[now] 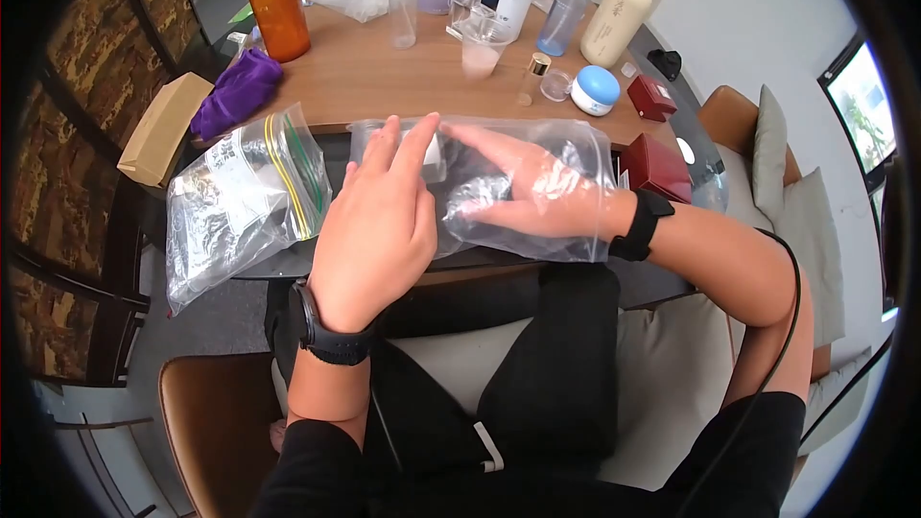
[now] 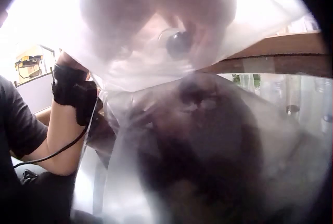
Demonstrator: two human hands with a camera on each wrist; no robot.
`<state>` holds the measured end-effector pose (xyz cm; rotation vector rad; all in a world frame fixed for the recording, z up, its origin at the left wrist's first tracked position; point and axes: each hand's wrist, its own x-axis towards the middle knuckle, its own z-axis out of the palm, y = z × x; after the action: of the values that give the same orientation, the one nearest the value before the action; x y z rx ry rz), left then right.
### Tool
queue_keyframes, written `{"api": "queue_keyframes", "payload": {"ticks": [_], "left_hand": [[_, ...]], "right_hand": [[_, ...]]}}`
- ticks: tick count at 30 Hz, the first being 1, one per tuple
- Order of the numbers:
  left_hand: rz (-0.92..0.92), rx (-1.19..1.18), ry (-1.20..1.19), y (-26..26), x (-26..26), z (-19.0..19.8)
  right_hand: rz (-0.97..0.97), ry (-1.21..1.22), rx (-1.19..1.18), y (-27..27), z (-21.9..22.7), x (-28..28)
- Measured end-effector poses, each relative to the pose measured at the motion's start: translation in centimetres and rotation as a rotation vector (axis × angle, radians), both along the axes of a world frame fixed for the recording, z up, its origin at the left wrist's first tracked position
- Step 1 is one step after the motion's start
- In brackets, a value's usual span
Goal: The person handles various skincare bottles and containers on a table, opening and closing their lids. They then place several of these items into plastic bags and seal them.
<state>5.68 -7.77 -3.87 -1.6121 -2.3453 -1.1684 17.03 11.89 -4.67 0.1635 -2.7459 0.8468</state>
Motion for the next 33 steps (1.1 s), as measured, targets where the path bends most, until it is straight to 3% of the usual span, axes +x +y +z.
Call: {"api": "queue_keyframes", "payload": {"ticks": [2, 4, 9, 13, 14, 17, 21, 23, 25, 33], "left_hand": [[-0.026, 0.019, -0.028, -0.2, -0.2, 0.2], [-0.017, 0.034, -0.057, -0.3, -0.3, 0.4], [0.011, -0.004, 0.076, -0.2, -0.2, -0.2], [0.047, -0.003, 0.143, -0.1, 0.1, -0.6], [0.053, -0.007, 0.150, -0.1, 0.1, -0.6], [0.065, -0.013, 0.162, 0.0, 0.2, -0.6], [0.078, -0.031, 0.162, -0.1, 0.4, -0.5], [0.086, -0.046, 0.167, -0.2, 0.4, -0.3], [0.090, -0.062, 0.172, -0.1, 0.4, -0.4], [0.057, -0.033, 0.186, 0.1, 0.4, -0.8]], "right_hand": [[-0.036, 0.065, 0.009, -0.7, -0.2, -0.7], [0.004, -0.046, -0.005, -0.7, 0.7, -1.2], [-0.001, -0.065, 0.058, -0.2, 0.4, 0.2], [-0.092, -0.282, -0.159, -0.8, 4.2, 2.8], [-0.191, -0.309, -0.172, -0.7, 4.4, 3.6], [-0.168, -0.163, -0.053, 0.7, 4.5, 5.5], [-0.282, -0.320, 0.000, 2.0, 8.0, 7.5], [-0.327, -0.297, -0.260, 2.0, 9.6, 7.9], [-0.357, -0.361, -0.299, 3.0, 12.4, 8.1], [-0.380, -0.096, 0.030, 7.7, 21.1, 4.6]]}}
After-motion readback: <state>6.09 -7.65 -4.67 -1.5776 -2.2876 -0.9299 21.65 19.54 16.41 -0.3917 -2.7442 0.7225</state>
